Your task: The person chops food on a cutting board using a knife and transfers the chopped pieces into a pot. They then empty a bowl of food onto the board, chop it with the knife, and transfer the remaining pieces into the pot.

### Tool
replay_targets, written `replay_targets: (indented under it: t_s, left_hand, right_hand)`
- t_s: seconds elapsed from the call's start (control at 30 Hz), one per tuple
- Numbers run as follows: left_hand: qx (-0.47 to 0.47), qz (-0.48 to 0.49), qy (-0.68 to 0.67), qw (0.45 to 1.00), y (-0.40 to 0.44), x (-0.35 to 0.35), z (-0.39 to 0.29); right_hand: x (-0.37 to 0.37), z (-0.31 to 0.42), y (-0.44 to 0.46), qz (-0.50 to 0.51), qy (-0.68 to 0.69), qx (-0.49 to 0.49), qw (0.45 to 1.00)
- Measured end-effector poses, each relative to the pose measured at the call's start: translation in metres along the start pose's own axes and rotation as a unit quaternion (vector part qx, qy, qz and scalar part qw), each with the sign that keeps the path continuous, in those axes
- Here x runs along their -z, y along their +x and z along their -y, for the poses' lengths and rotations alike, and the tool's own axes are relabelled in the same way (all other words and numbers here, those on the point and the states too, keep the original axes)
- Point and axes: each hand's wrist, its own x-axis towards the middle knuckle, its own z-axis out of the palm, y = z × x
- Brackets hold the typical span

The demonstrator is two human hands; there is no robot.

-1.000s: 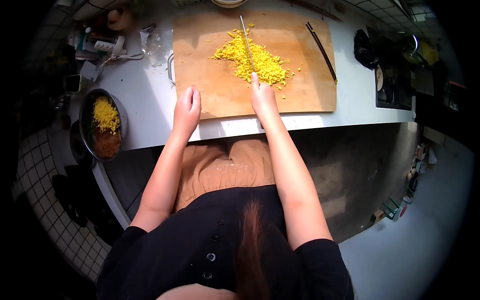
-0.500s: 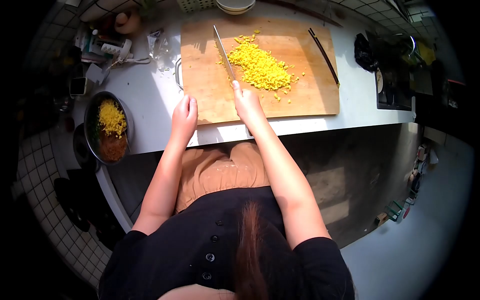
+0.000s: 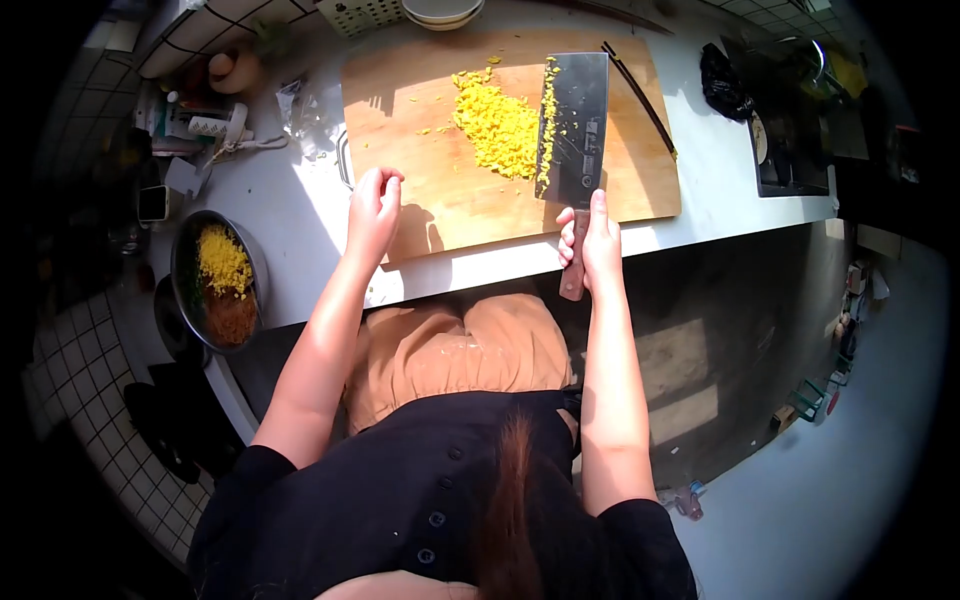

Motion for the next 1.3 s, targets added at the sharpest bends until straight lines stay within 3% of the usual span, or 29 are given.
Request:
replay_targets:
  t_s: [0.13, 0.27, 0.4, 0.57, 0.77, 1.03, 1.3]
  left_hand:
    - [-0.115, -0.036, 0.015, 0.993, 0.041, -0.031, 0.007]
    - [-0.110, -0.037, -0.016, 0.993, 0.086, -0.065, 0.005]
    - [-0.176, -0.073, 0.049, 0.980, 0.128, -0.089, 0.010]
    - [-0.155, -0.046, 0.074, 0.984, 0.153, -0.110, 0.014]
    - [-0.199, -0.043, 0.031, 0.979, 0.145, -0.124, 0.014]
    - [-0.165, -0.050, 0.002, 0.985, 0.117, -0.145, 0.001]
    - [-0.095, -0.037, -0.127, 0.987, 0.091, -0.160, -0.020]
  right_hand:
    - [0.052, -0.014, -0.003, -0.028, 0.081, -0.036, 0.996]
    - [0.088, -0.031, -0.002, -0.053, 0.122, -0.064, 0.989]
    - [0.109, -0.043, 0.007, -0.069, 0.126, -0.101, 0.984]
    - [0.114, -0.052, 0.019, -0.038, 0.143, -0.118, 0.982]
    - [0.092, -0.061, 0.027, -0.001, 0.139, -0.142, 0.980]
    - [0.036, -0.064, 0.035, 0.013, 0.118, -0.121, 0.986]
    - [-0.006, -0.062, 0.037, 0.007, 0.104, -0.125, 0.987]
